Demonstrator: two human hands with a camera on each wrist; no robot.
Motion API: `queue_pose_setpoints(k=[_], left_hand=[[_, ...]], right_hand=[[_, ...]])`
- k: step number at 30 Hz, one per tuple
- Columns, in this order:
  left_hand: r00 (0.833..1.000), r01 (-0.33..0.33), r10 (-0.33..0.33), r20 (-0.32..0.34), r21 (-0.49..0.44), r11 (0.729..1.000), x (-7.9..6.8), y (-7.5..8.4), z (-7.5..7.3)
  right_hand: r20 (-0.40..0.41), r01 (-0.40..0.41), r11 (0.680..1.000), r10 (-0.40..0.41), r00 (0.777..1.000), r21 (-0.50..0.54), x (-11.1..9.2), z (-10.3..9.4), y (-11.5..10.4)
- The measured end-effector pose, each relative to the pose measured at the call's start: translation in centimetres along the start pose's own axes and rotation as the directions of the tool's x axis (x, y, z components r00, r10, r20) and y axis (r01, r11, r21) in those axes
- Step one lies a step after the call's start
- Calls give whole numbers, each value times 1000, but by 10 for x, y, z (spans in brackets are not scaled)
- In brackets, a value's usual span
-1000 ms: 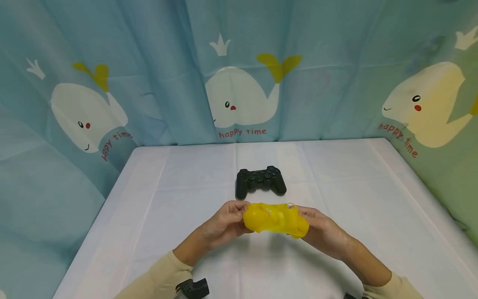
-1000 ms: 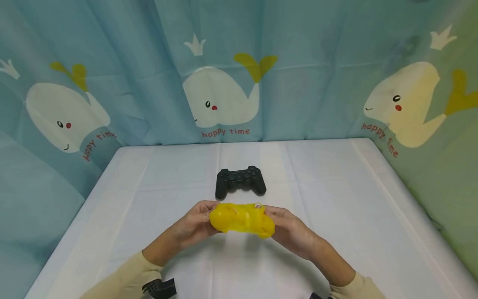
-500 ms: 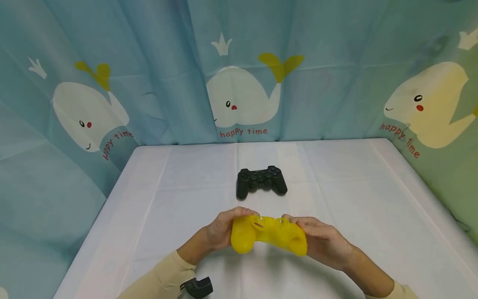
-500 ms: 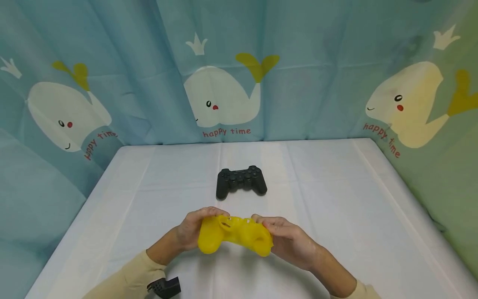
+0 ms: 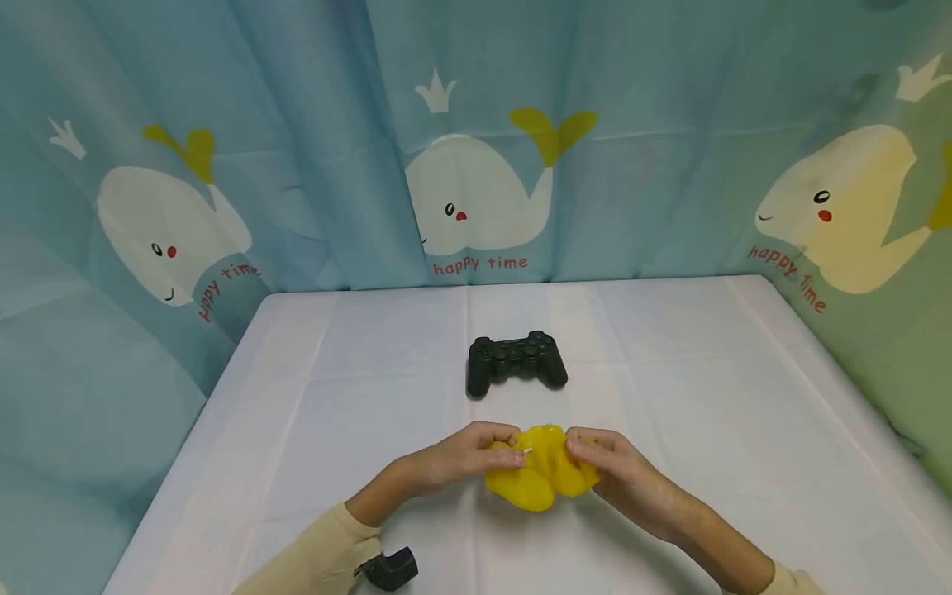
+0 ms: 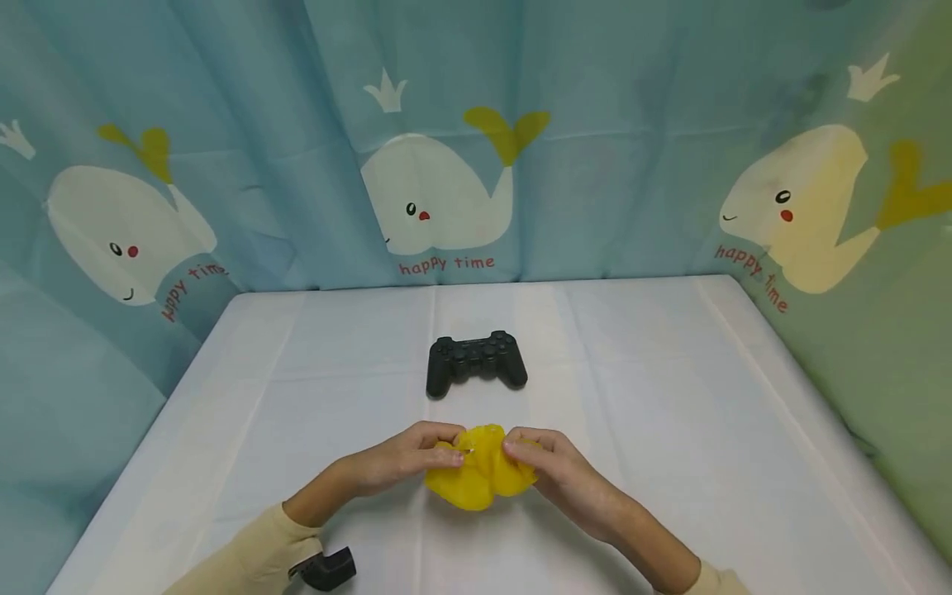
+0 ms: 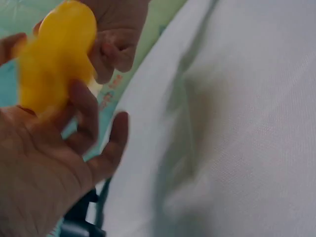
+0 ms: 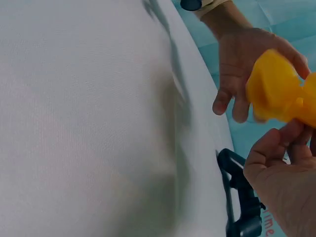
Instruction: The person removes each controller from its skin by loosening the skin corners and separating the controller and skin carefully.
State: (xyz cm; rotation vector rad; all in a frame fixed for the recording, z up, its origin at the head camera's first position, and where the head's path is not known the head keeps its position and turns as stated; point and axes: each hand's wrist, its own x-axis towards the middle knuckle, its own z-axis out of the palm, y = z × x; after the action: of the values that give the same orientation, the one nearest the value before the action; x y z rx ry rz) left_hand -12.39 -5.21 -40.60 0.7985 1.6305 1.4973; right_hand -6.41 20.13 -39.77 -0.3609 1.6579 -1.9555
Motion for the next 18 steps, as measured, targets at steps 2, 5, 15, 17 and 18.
queue_pose_setpoints(k=[2,5,15,17,18], left_hand=[[1000,-4,5,-17,84,996,0,0,1],[997,-2,10,-72,111,994,0,0,4],[983,-173,160,-92,-158,972,0,3,3],[976,-215,215,-41,-360,908,-3,4,5],[970,-216,242,-2,-457,863,-3,5,6]], right_hand=[[7,15,1000,-14,1000,-16,1,2,2],[22,33,999,-32,999,-21,2,6,3],[143,8,981,-36,989,192,-3,2,-7],[178,-1,971,-42,983,239,-2,4,-7],[197,-1,968,-50,979,250,-1,6,-6]])
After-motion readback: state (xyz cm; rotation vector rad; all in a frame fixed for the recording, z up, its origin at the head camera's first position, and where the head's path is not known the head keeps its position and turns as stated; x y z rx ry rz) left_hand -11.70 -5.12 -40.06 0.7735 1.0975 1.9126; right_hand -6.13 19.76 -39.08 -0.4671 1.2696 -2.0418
